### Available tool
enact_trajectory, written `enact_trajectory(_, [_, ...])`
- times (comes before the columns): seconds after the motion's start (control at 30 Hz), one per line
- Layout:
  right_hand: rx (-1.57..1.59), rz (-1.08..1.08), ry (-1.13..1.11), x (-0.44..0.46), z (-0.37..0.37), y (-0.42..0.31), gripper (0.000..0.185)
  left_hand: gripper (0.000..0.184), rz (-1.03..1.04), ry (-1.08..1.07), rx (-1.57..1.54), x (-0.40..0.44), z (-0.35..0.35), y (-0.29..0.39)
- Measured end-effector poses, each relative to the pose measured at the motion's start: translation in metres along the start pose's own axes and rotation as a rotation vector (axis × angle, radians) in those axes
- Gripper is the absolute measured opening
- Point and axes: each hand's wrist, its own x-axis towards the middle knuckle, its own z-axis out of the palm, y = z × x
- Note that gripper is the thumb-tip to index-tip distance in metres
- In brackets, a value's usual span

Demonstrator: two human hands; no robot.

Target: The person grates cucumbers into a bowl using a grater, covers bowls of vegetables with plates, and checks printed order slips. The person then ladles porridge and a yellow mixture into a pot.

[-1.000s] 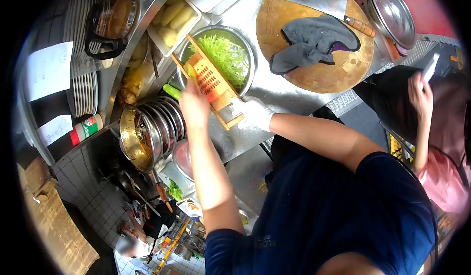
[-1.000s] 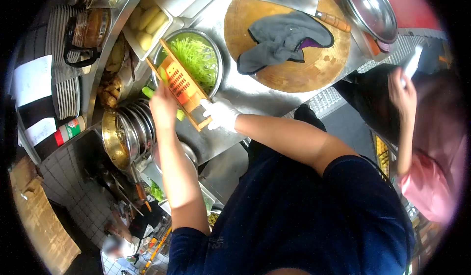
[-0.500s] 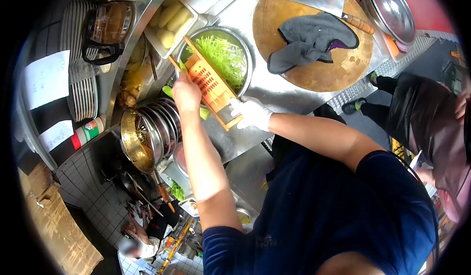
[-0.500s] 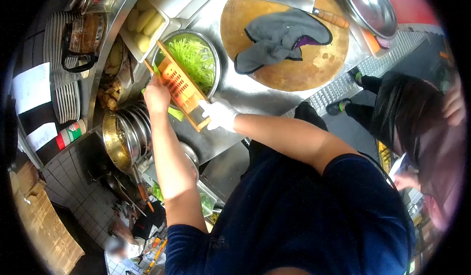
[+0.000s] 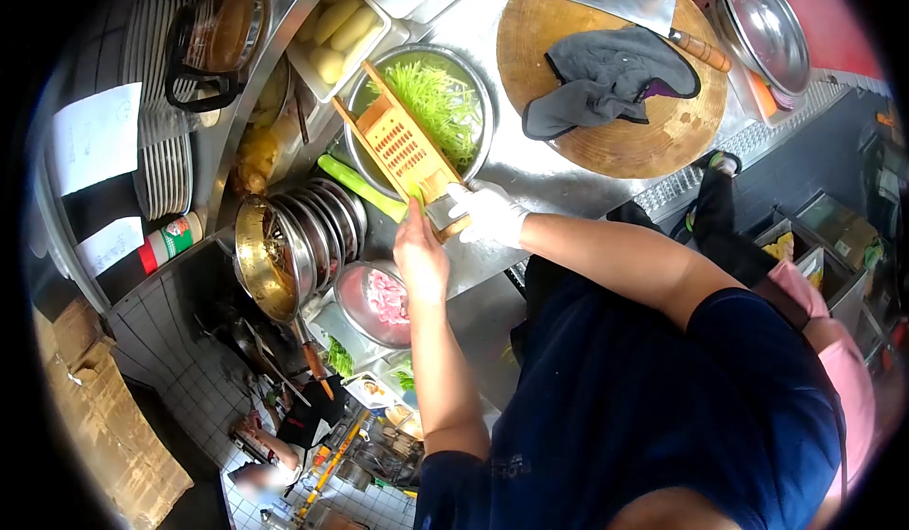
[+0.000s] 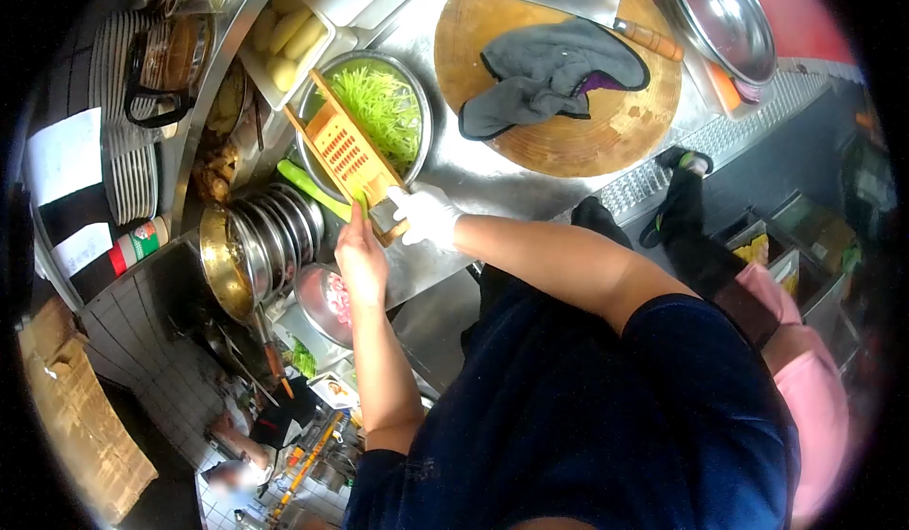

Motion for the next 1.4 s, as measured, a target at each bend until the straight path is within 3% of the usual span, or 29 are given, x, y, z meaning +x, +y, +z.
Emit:
enact_trajectory(0.27, [-0.013, -0.009, -0.011, 0.000, 0.000, -0.001, 0.055, 0.033, 0.170, 0.116, 0.099, 0.069, 0.003, -0.015])
enact_trajectory(0.43, [-0.057, 0.016, -0.014, -0.005, 0.002, -0.004, 0.060, 0.032, 0.114, 0.072, 0.138, 0.120, 0.004, -0.025])
enact_trajectory(0.53, [-0.083, 0.005, -0.019, -0.001, 0.000, -0.001, 0.060, 0.033, -0.065, -0.052, 0.203, 0.153, -0.017, -0.008])
enact_trajectory(0.63, [-0.051, 0.010, -0.032, -0.001, 0.000, 0.000, 0.060, 0.033, -0.006, 0.063, 0.130, 0.167, -0.019, -0.033])
enact_trajectory(0.8, [-0.024, 0.004, 0.002, -0.002, 0.002, -0.002, 0.054, 0.034, 0.065, 0.237, -0.072, 0.066, -0.033, 0.010])
enact_trajectory(0.87, [-0.007, -0.016, -0.012, -0.001, 0.002, 0.001, 0.053, 0.032, -0.149, 0.064, -0.180, 0.029, -0.033, 0.047])
enact_trajectory(0.93, [-0.018, -0.065, -0.059, 0.006, -0.002, 0.005, 0.055, 0.026, 0.016, 0.075, -0.087, 0.012, -0.001, 0.037])
enact_trajectory(1.07, [-0.113, -0.115, -0.066, 0.019, -0.008, 0.013, 0.059, 0.018, -0.023, 0.061, -0.024, 0.008, 0.026, 0.035])
enact_trajectory(1.2, [-0.020, -0.017, -0.076, 0.017, -0.006, 0.010, 0.053, 0.016, -0.073, 0.116, -0.122, 0.024, 0.024, 0.035])
enact_trajectory(1.4, [0.007, -0.034, -0.102, 0.011, -0.006, 0.007, 0.052, 0.022, 0.079, 0.134, -0.079, 0.034, 0.002, 0.032])
